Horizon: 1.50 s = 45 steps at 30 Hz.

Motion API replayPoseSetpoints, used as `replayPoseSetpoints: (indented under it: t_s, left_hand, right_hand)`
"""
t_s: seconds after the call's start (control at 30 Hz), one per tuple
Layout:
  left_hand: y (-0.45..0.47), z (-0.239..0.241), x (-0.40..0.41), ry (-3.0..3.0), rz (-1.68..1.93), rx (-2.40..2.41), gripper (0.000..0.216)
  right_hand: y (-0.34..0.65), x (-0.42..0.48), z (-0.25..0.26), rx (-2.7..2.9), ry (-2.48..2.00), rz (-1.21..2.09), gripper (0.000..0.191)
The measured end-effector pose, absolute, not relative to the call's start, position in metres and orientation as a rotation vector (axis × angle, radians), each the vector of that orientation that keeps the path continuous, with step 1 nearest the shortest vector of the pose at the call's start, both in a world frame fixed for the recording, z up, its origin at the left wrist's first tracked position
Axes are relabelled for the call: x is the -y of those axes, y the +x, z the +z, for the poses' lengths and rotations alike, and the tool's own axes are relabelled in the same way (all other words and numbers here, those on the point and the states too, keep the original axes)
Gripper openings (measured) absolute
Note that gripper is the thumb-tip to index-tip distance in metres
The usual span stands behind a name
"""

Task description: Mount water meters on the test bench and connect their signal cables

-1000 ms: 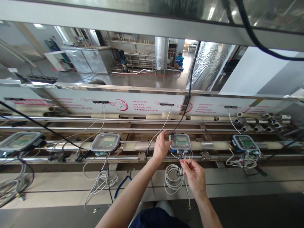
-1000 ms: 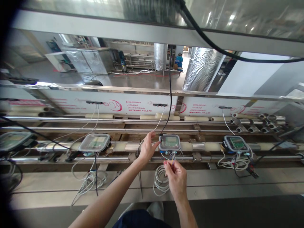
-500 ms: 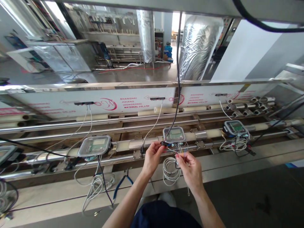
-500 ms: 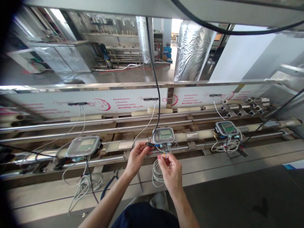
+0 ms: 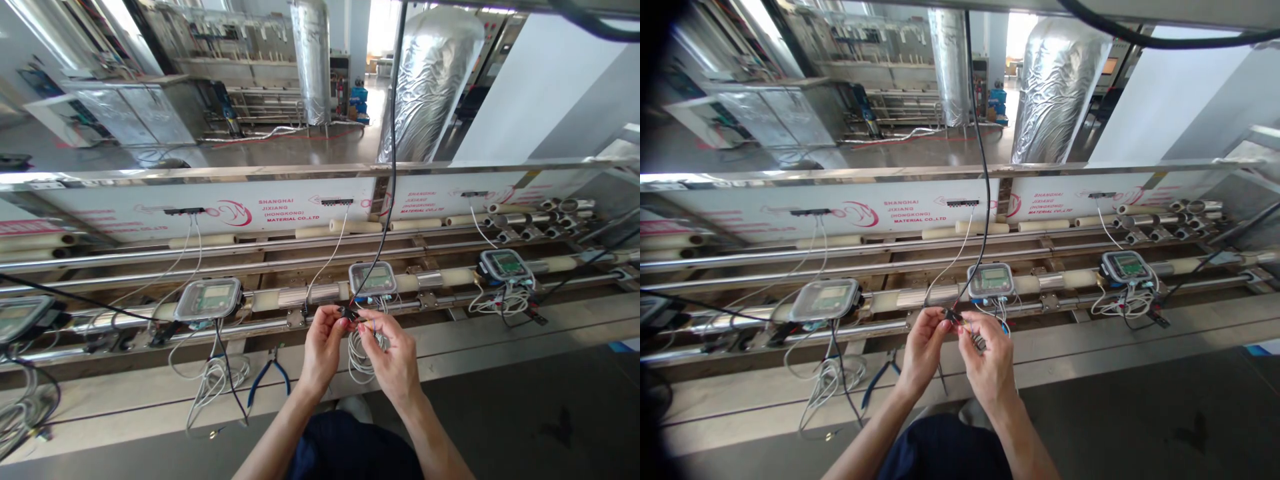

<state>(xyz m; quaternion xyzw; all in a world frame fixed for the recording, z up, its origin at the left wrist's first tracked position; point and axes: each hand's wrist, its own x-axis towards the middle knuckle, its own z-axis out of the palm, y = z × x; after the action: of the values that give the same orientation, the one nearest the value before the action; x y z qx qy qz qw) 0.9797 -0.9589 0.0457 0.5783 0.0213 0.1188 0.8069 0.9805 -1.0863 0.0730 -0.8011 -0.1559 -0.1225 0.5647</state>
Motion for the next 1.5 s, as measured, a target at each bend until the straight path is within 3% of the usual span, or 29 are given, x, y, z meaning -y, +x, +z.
replayPoseSetpoints:
  t_s: [0.77, 1.1, 1.5]
  left_hand:
    - [0.967, 0.044, 0.966, 1.486, 0.359, -0.158, 0.015]
    - [0.967, 0.052, 0.97, 1.261, 0.338, -0.18, 0.024]
    - [0.964, 0.054, 0.969, 1.25, 0.355, -0.193, 0.024]
  right_hand:
    - [0.976, 1.077, 0.073, 0.297, -1.916, -0.378, 0.01]
    - [0.974, 1.082, 0.067, 0.233, -1.725, -0.186, 0.015]
    - [0.977, 1.081, 0.076, 0.287, -1.802, -0.128, 0.015]
